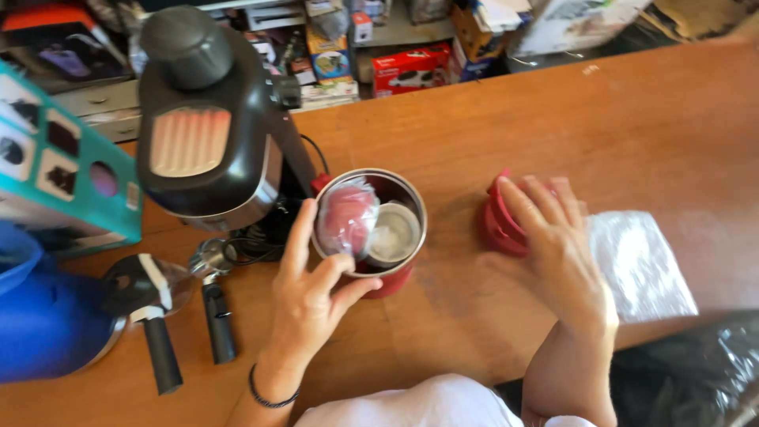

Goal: Assembling a thermos by inserting a filter and package before securing the lid

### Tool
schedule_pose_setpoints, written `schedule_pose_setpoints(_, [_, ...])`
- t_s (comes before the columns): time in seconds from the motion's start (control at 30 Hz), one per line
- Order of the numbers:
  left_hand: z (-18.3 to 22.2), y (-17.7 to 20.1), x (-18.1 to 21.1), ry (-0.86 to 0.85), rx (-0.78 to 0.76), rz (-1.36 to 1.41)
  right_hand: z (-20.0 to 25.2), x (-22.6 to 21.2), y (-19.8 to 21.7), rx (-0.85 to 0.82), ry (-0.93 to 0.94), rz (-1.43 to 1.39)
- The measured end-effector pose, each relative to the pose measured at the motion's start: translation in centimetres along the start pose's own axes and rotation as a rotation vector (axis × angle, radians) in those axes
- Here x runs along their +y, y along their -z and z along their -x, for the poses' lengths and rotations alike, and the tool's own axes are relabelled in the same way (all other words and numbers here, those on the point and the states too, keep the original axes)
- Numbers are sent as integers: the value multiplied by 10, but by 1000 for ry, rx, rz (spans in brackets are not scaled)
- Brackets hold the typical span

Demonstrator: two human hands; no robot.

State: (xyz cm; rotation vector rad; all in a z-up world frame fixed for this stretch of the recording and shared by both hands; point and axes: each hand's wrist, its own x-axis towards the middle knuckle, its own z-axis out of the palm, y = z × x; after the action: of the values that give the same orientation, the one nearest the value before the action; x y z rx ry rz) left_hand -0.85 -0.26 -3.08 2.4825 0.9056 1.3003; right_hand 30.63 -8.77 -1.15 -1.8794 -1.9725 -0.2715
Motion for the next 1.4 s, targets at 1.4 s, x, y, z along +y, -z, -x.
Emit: schedule_pose_setpoints(1.4, [19, 34, 0, 0, 52, 165, -33, -81, 54, 1055, -558, -1576])
